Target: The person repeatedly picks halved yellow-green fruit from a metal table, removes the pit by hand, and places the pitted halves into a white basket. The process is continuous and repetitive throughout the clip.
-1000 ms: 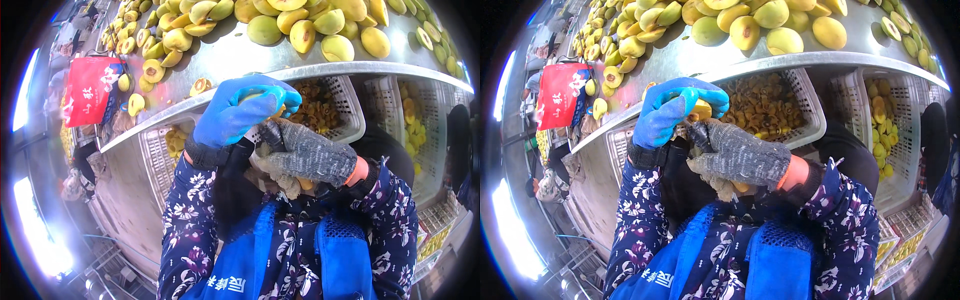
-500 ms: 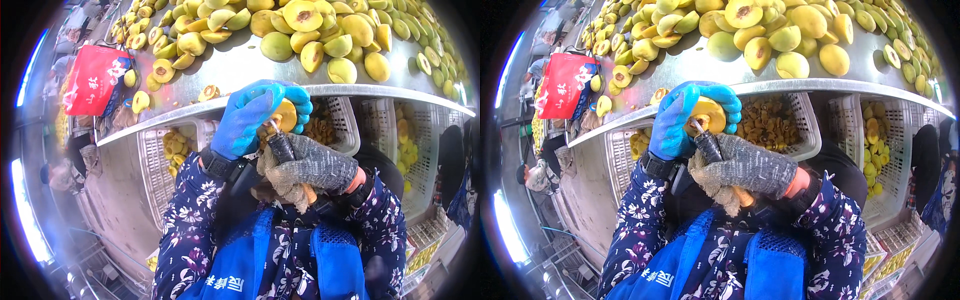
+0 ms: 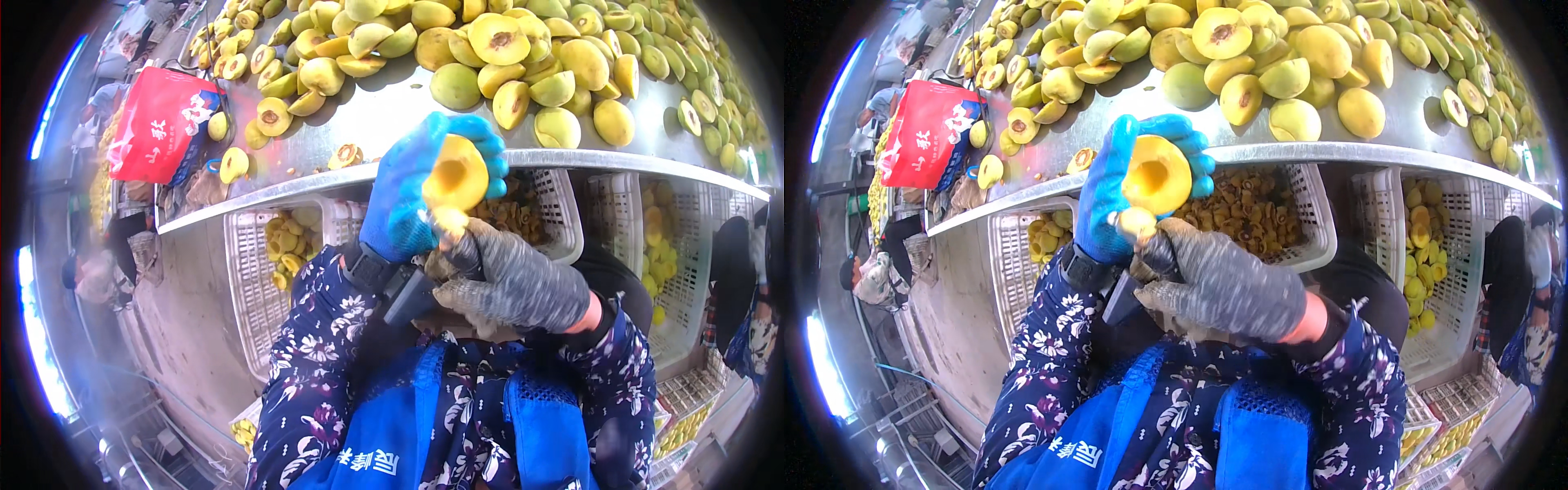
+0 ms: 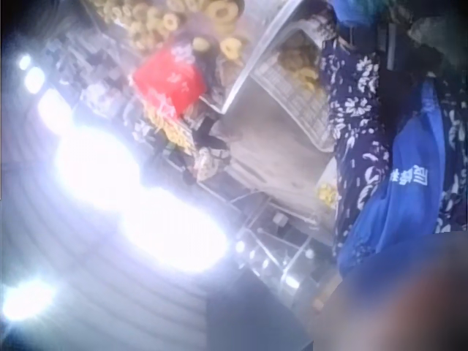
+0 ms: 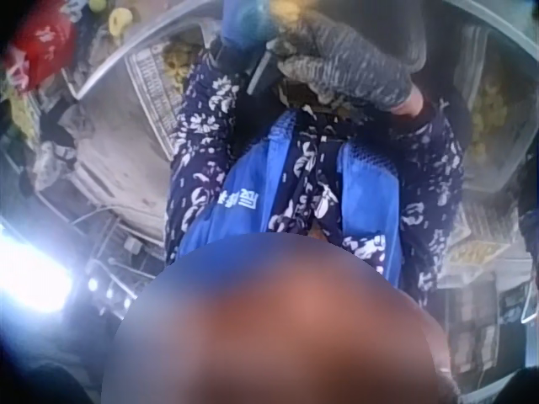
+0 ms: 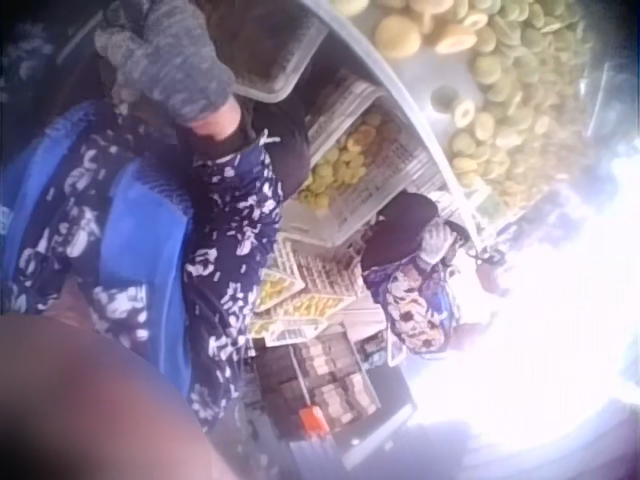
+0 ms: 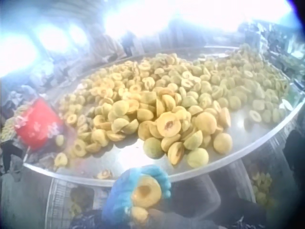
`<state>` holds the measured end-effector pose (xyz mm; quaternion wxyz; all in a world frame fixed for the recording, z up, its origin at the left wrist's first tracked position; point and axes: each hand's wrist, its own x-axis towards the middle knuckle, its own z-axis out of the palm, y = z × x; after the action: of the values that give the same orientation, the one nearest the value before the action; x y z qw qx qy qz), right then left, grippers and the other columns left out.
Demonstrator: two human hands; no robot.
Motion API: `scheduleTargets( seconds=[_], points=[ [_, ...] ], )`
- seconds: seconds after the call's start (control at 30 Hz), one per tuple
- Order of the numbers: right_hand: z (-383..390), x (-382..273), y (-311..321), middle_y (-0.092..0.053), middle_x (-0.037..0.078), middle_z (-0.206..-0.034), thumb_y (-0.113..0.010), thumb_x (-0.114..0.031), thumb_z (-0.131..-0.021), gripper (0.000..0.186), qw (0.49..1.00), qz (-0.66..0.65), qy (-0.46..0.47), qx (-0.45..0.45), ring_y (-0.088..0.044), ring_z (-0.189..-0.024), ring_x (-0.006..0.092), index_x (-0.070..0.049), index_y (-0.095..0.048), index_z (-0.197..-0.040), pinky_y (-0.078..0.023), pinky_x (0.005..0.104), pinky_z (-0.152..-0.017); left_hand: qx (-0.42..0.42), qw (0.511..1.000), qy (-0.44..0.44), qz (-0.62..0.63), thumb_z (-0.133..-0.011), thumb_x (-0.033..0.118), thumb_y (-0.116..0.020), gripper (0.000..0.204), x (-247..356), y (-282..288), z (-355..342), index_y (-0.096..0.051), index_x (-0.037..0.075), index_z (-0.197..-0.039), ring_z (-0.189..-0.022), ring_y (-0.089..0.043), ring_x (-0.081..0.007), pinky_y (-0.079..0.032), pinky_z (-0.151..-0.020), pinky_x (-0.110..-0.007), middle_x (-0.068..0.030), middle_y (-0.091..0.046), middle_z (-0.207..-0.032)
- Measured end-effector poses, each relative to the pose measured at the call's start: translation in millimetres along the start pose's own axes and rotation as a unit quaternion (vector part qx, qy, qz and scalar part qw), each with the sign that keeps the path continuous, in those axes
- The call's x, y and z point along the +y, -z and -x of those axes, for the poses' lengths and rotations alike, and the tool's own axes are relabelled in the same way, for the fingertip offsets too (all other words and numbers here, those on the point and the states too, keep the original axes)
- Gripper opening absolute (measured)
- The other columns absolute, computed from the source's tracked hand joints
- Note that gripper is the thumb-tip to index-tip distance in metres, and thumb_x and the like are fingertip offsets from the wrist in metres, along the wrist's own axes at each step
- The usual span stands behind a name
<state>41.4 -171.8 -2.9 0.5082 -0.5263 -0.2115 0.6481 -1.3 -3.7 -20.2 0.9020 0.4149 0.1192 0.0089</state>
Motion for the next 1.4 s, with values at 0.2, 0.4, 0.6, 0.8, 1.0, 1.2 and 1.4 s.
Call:
scheduleTargets(
  seconds=[0.2,0.4,0.6,0.8,1.0,1.2,1.4],
  points=[
    [-6,38,12,-0.068,0.021,-0.091,-0.069,-0.016,-0.082,0.037,0.786,0.502,0.244,0.266,-0.065,-0.082,0.0419,-0.005,-0.057,-0.115,-0.053,0.0462,-0.075,0.015,0.982,-0.160,-0.102,-0.106,0.036,-0.036,0.047,3,34,3,-0.057,-0.003,-0.121,-0.097,-0.065,-0.0234,-0.054,-0.088,-0.035,-0.0146,-0.065,-0.107],
    [-6,73,33,-0.066,0.012,-0.083,-0.057,-0.014,-0.087,0.017,0.695,0.672,0.074,0.246,-0.067,-0.068,0.0312,-0.009,-0.061,-0.103,-0.052,0.0431,-0.057,0.298,0.844,-0.147,-0.421,-0.089,0.016,-0.065,0.036,88,108,87,-0.062,-0.002,-0.120,-0.103,-0.062,-0.0241,-0.049,-0.090,-0.034,-0.0137,-0.063,-0.113],
    [-2,65,24,-0.065,0.011,-0.080,-0.054,-0.012,-0.088,0.011,0.720,0.639,0.102,0.253,-0.068,-0.067,0.0302,-0.010,-0.059,-0.098,-0.052,0.0424,-0.054,0.130,0.578,-0.238,-0.770,-0.082,0.022,-0.075,0.050,95,95,42,-0.060,-0.001,-0.124,-0.107,-0.061,-0.0281,-0.047,-0.094,-0.037,-0.0165,-0.063,-0.118],
    [-4,53,21,-0.064,0.012,-0.079,-0.055,-0.014,-0.088,0.014,0.725,0.621,0.129,0.267,-0.068,-0.066,0.0302,-0.009,-0.058,-0.100,-0.052,0.0429,-0.052,-0.042,0.555,-0.131,-0.820,-0.076,0.037,-0.076,0.076,38,36,-99,-0.046,-0.001,-0.135,-0.107,-0.060,-0.0363,-0.049,-0.090,-0.044,-0.0251,-0.058,-0.114],
    [-6,56,21,-0.062,0.009,-0.078,-0.055,-0.019,-0.090,0.015,0.736,0.610,0.137,0.260,-0.066,-0.063,0.0294,-0.010,-0.057,-0.103,-0.052,0.0411,-0.051,-0.039,0.531,-0.061,-0.844,-0.070,0.026,-0.077,0.067,19,22,-131,-0.045,0.001,-0.123,-0.109,-0.056,-0.0440,-0.049,-0.089,-0.049,-0.0268,-0.051,-0.118],
    [-6,51,17,-0.062,0.010,-0.081,-0.056,-0.021,-0.090,0.017,0.737,0.605,0.178,0.245,-0.066,-0.070,0.0280,-0.010,-0.057,-0.104,-0.052,0.0397,-0.055,-0.039,0.519,-0.054,-0.852,-0.068,0.022,-0.073,0.065,18,27,-140,-0.044,-0.003,-0.120,-0.106,-0.056,-0.0458,-0.047,-0.089,-0.049,-0.0303,-0.054,-0.111],
    [10,38,18,-0.067,0.017,-0.090,-0.059,-0.019,-0.087,0.020,0.775,0.547,0.185,0.256,-0.068,-0.081,0.0376,-0.008,-0.058,-0.104,-0.054,0.0483,-0.066,-0.006,0.605,-0.087,-0.791,-0.064,0.025,-0.082,0.060,33,43,-132,-0.051,-0.001,-0.109,-0.091,-0.063,-0.0333,-0.051,-0.077,-0.042,-0.0203,-0.062,-0.097]
  ],
)
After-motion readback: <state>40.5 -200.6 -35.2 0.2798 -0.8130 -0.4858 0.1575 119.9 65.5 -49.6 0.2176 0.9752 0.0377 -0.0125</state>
